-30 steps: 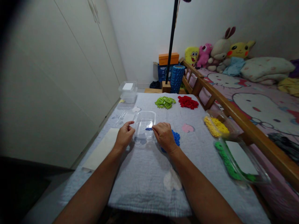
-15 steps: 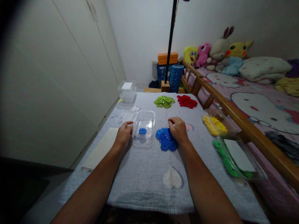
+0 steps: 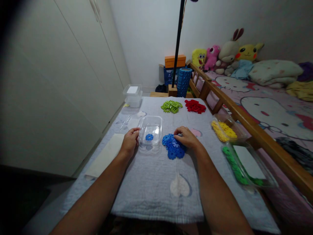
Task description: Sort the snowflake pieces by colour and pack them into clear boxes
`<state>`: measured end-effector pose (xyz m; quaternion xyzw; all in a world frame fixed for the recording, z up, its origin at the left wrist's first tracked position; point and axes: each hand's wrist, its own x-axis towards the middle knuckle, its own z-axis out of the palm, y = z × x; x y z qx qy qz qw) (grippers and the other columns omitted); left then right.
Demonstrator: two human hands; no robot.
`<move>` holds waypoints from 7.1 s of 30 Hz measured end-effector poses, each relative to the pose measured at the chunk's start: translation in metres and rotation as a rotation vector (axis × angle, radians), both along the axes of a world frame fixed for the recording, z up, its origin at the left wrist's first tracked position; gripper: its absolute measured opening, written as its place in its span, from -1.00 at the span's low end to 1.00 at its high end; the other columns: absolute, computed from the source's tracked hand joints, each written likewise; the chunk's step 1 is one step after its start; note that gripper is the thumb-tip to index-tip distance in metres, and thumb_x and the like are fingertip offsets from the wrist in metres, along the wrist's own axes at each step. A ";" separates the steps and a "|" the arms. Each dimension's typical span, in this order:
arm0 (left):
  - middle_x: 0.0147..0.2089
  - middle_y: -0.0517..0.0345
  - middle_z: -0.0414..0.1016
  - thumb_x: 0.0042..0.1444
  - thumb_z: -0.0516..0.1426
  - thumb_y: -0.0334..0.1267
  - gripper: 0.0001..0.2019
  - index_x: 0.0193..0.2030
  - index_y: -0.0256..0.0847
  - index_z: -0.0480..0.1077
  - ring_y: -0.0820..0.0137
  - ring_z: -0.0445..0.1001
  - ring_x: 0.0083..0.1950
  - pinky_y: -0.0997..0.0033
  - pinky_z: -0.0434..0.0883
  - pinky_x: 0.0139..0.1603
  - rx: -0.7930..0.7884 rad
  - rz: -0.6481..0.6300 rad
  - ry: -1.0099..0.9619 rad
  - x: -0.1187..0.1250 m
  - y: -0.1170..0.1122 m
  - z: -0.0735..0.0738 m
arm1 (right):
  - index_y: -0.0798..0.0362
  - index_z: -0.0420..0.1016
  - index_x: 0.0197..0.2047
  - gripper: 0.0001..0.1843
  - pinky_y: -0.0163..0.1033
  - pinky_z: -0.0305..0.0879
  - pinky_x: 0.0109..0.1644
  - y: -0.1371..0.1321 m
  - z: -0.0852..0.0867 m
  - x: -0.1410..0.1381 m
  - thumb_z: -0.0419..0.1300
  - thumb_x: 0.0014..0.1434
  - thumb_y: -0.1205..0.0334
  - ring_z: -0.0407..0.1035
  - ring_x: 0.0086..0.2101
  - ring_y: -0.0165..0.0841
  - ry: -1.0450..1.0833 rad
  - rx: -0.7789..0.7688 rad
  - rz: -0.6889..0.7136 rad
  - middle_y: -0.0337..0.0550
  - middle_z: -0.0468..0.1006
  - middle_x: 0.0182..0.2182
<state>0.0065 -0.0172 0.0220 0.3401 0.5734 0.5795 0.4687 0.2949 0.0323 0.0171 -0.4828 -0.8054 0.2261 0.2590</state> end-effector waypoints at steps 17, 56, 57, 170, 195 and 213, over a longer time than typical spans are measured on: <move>-0.65 0.41 0.21 -0.05 0.14 -0.23 -0.75 -0.20 -0.25 0.44 0.58 0.09 -0.68 0.59 0.08 -0.65 0.020 -0.010 -0.008 0.000 0.001 -0.002 | 0.04 0.46 -0.42 -0.72 -0.31 0.14 -0.43 -0.007 0.022 0.010 0.36 -0.11 0.03 0.27 -0.49 -0.40 0.011 -0.287 -0.020 -0.33 0.41 -0.55; -0.63 0.39 0.22 -0.05 0.16 -0.21 -0.75 -0.22 -0.26 0.46 0.56 0.14 -0.64 0.57 0.10 -0.61 0.070 0.026 0.056 -0.001 0.004 -0.011 | 0.03 0.48 -0.40 -0.81 -0.24 0.21 -0.37 -0.012 0.029 -0.014 0.19 0.04 0.08 0.32 -0.46 -0.34 0.216 -0.115 -0.203 -0.23 0.46 -0.51; -0.63 0.39 0.23 -0.05 0.16 -0.21 -0.75 -0.22 -0.26 0.46 0.56 0.14 -0.64 0.57 0.10 -0.61 0.075 0.027 0.059 -0.001 0.004 -0.011 | 0.03 0.48 -0.42 -0.81 -0.25 0.19 -0.39 -0.011 0.030 -0.009 0.20 0.03 0.07 0.31 -0.47 -0.35 0.167 -0.177 -0.155 -0.25 0.45 -0.53; -0.62 0.37 0.27 -0.10 0.16 -0.23 -0.76 -0.26 -0.24 0.46 0.55 0.14 -0.64 0.55 0.12 -0.61 0.086 0.060 -0.004 0.000 0.005 -0.010 | 0.00 0.60 -0.01 -0.70 0.07 0.14 0.10 -0.028 0.001 -0.059 0.23 0.23 0.08 0.24 0.05 0.00 -0.357 0.164 -0.140 0.05 0.52 0.07; -0.63 0.38 0.27 -0.09 0.15 -0.26 -0.77 -0.25 -0.26 0.46 0.55 0.15 -0.67 0.57 0.10 -0.68 0.071 0.039 -0.005 -0.002 0.006 -0.012 | 0.04 0.53 -0.32 -0.80 -0.21 0.29 -0.23 -0.031 0.013 -0.065 0.18 0.17 0.10 0.39 -0.37 -0.31 0.426 0.074 -0.268 -0.18 0.54 -0.40; -0.64 0.38 0.25 -0.10 0.16 -0.24 -0.77 -0.26 -0.25 0.46 0.56 0.14 -0.66 0.57 0.11 -0.65 0.063 0.028 -0.003 -0.001 0.004 -0.009 | -0.01 0.54 -0.08 -0.76 -0.10 0.33 -0.02 -0.038 0.008 -0.081 0.12 0.22 0.23 0.43 -0.17 -0.22 0.355 0.181 -0.115 -0.08 0.60 -0.17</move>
